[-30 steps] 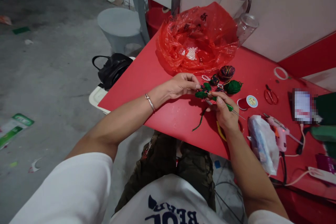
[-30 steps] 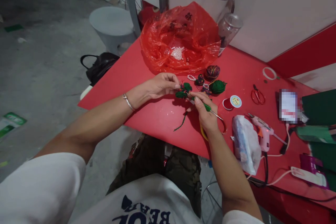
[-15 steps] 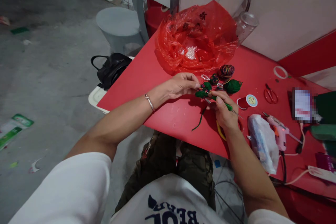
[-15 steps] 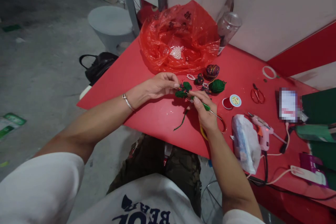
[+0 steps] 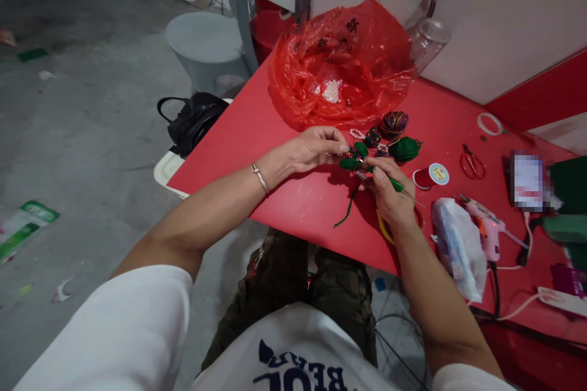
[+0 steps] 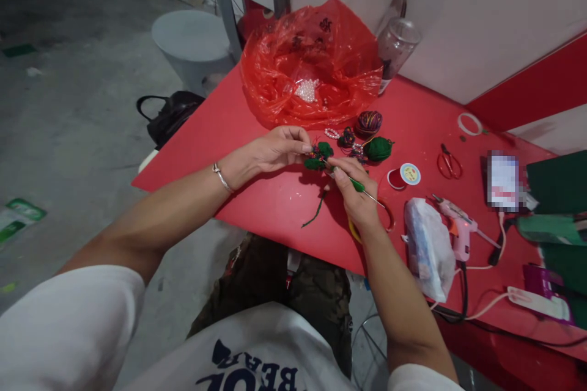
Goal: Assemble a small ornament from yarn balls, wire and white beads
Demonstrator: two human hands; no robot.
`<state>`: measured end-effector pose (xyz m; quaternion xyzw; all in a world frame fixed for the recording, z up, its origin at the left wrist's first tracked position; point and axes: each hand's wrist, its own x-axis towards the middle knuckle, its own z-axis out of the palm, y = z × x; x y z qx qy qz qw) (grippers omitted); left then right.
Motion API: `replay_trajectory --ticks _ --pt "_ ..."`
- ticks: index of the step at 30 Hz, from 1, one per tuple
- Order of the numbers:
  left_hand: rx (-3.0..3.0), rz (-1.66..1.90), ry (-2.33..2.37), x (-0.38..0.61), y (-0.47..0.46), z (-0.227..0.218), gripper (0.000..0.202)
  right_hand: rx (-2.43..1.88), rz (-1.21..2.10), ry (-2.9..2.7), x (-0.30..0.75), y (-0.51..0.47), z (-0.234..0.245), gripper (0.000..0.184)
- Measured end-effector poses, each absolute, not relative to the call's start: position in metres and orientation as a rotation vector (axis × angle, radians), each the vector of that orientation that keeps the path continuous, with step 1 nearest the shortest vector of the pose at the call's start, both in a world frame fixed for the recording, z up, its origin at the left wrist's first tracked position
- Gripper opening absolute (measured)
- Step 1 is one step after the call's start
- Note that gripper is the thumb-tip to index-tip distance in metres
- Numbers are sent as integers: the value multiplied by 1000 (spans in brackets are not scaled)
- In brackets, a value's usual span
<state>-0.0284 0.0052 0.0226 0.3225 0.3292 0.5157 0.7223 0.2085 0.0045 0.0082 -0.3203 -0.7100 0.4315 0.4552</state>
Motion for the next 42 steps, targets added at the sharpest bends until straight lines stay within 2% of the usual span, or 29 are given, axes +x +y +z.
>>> replay_trajectory --ticks 20,30,42 --pt "682 1192 729 -24 4 24 32 -778 1050 -1752 206 4 6 25" --pt "715 1243 725 -16 1 21 34 -853 1022 -1754 204 7 3 35" --pt "805 1256 828 -11 1 23 23 -872 1061 -1687 204 8 4 39"
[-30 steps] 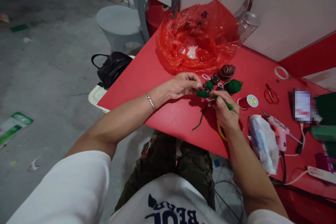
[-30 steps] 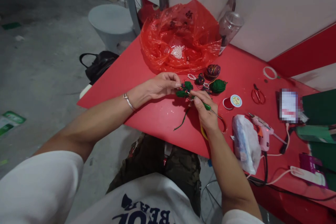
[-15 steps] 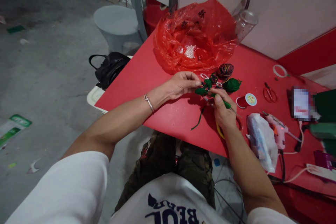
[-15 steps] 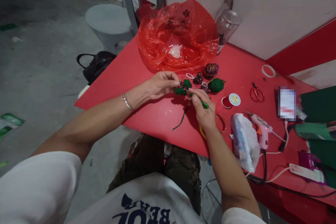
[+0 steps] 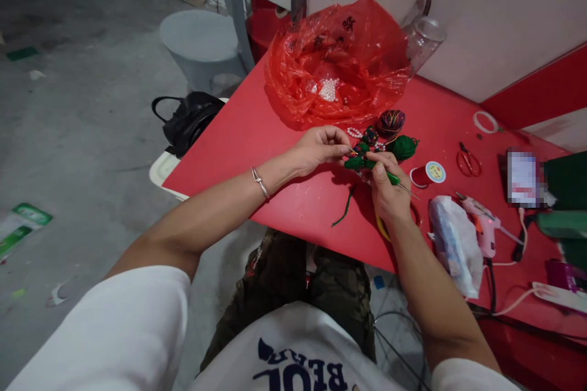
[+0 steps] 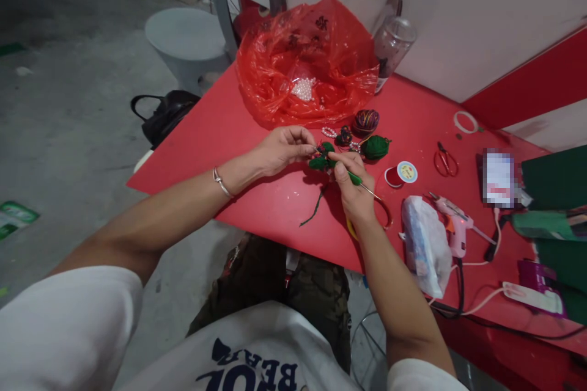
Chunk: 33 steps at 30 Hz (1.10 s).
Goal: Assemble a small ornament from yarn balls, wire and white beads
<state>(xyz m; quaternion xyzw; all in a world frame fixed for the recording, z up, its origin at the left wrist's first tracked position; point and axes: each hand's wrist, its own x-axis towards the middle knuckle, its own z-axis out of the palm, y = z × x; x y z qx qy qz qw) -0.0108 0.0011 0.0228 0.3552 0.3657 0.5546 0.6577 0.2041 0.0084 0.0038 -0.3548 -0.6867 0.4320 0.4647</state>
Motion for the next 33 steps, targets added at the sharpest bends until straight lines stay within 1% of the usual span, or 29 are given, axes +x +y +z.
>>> replay_trajectory --ticks 7,12,16,27,33 --pt "805 1266 902 -11 0 22 16 -867 1015 -1654 204 10 3 39" --pt "694 1224 849 -13 1 20 15 -831 1145 -1551 202 7 4 27" --pt "633 1231 806 -13 2 17 17 -811 1184 -1511 201 5 6 24" --pt "702 1221 839 -14 3 17 15 -814 1158 -1525 202 6 6 25" --pt "707 1244 864 -13 2 17 16 -801 1163 -1514 201 5 8 21"
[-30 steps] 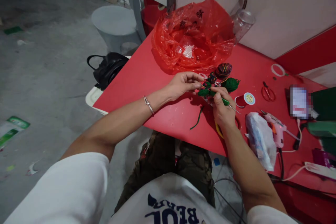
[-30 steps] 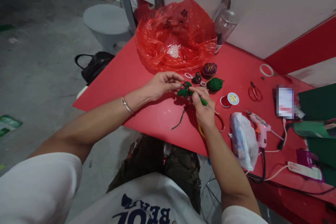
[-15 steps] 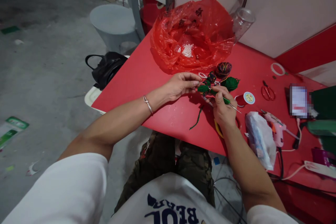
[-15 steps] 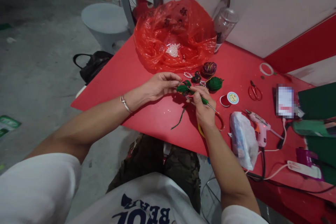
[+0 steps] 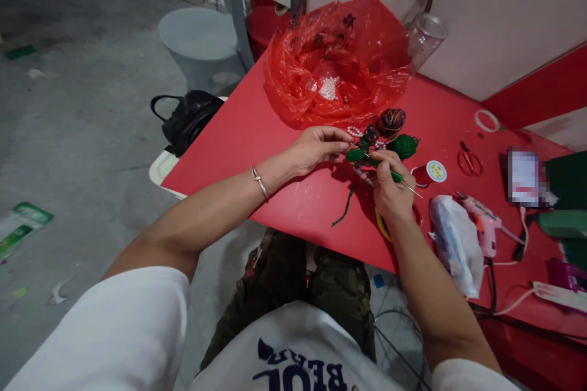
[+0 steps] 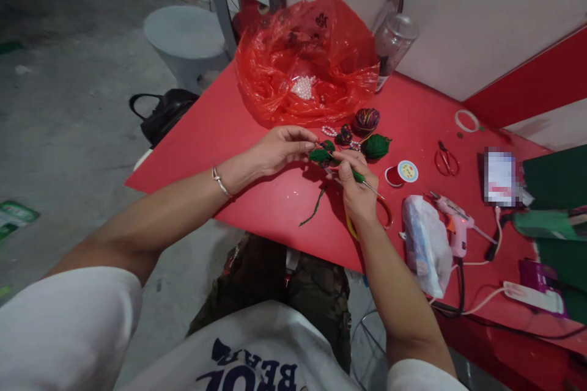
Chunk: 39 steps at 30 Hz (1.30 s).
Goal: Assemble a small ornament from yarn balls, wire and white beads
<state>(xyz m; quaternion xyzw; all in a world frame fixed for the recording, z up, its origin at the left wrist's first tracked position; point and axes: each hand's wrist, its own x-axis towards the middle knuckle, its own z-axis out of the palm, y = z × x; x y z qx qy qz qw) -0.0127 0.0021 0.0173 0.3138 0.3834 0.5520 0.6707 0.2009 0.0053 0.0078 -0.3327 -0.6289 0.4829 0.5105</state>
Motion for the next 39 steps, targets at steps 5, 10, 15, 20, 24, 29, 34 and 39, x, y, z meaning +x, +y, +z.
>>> replay_trajectory --ticks 5,10,15,20,24,29,34,39 --pt "733 1241 878 -12 1 18 16 -814 1176 -1494 201 5 9 22" --pt "754 1232 894 -12 1 19 14 -836 1159 -1506 201 5 8 24" --pt "767 1225 907 -11 1 20 12 -840 1112 -1546 201 6 7 27" --pt "812 1229 961 -11 1 23 10 -829 1152 -1515 201 6 6 26" --pt "900 1271 1016 -11 1 24 12 -862 1220 -1434 198 7 5 36" --pt "1012 1327 962 -13 2 20 18 -854 1285 -1370 196 9 4 40" --pt "1243 1288 956 -18 0 23 22 -830 1246 -1390 198 7 6 36" --pt "1436 1297 1081 -13 -4 24 47 -831 1126 -1521 202 5 6 31"
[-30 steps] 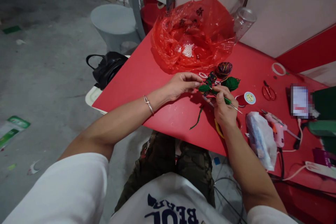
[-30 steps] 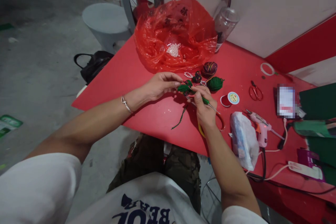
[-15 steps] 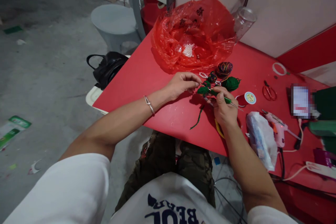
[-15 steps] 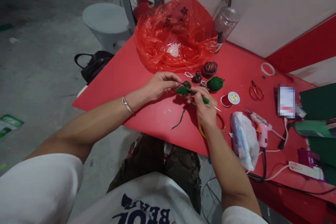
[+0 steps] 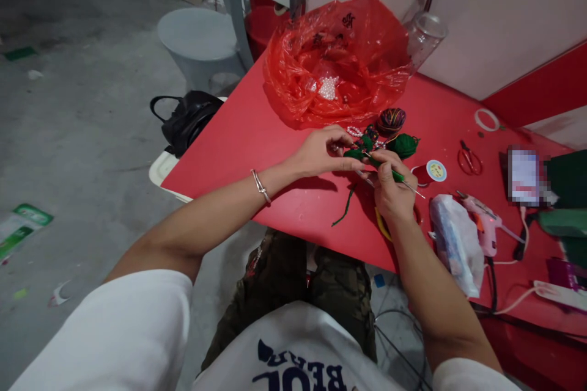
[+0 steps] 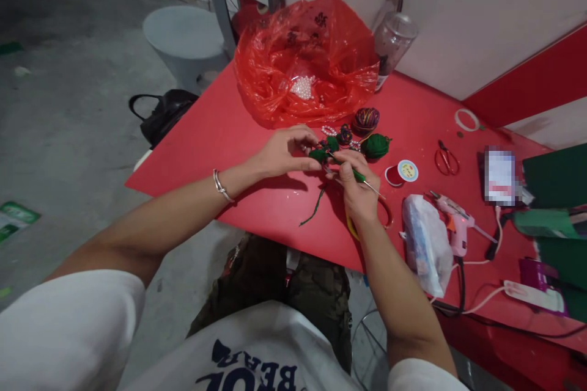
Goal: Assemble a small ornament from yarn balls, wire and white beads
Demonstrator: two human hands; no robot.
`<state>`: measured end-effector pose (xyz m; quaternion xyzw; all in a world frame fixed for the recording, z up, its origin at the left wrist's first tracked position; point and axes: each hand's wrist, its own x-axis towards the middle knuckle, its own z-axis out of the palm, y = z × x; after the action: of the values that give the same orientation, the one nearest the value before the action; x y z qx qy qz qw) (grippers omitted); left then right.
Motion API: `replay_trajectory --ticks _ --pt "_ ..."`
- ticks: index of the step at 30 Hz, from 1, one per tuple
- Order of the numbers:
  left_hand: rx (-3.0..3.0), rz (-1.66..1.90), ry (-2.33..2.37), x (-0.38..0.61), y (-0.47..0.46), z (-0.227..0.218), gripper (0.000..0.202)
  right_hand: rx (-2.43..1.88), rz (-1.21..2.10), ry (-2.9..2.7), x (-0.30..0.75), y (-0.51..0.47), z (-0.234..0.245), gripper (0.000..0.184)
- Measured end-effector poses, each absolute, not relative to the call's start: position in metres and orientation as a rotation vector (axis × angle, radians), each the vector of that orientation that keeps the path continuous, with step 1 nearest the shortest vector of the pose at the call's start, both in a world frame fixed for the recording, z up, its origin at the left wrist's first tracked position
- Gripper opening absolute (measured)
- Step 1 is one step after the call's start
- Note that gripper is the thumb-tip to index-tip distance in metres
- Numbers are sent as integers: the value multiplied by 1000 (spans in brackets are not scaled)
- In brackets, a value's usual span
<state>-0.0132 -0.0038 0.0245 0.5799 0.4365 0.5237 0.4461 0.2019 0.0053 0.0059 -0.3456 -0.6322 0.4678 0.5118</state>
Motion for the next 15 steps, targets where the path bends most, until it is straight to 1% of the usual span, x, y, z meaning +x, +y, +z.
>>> replay_trajectory --ticks 2,3,7,9,12,15 --pt "1467 1297 1154 -9 -5 23 54 -839 1071 -1582 203 5 5 32" --pt "1475 1304 1178 -7 -5 22 53 -832 1063 -1593 203 5 4 31" --pt "1521 1382 1190 -4 -5 20 34 -773 1099 -1567 201 4 1 23" --pt "1550 1420 1173 -3 -5 21 26 -779 1075 -1590 201 3 2 23" --pt "1581 1463 1171 -3 -4 21 17 -802 939 -1664 200 -1 7 24" --pt "1608 1481 1194 -2 -4 19 16 -785 756 -1746 199 -4 13 20"
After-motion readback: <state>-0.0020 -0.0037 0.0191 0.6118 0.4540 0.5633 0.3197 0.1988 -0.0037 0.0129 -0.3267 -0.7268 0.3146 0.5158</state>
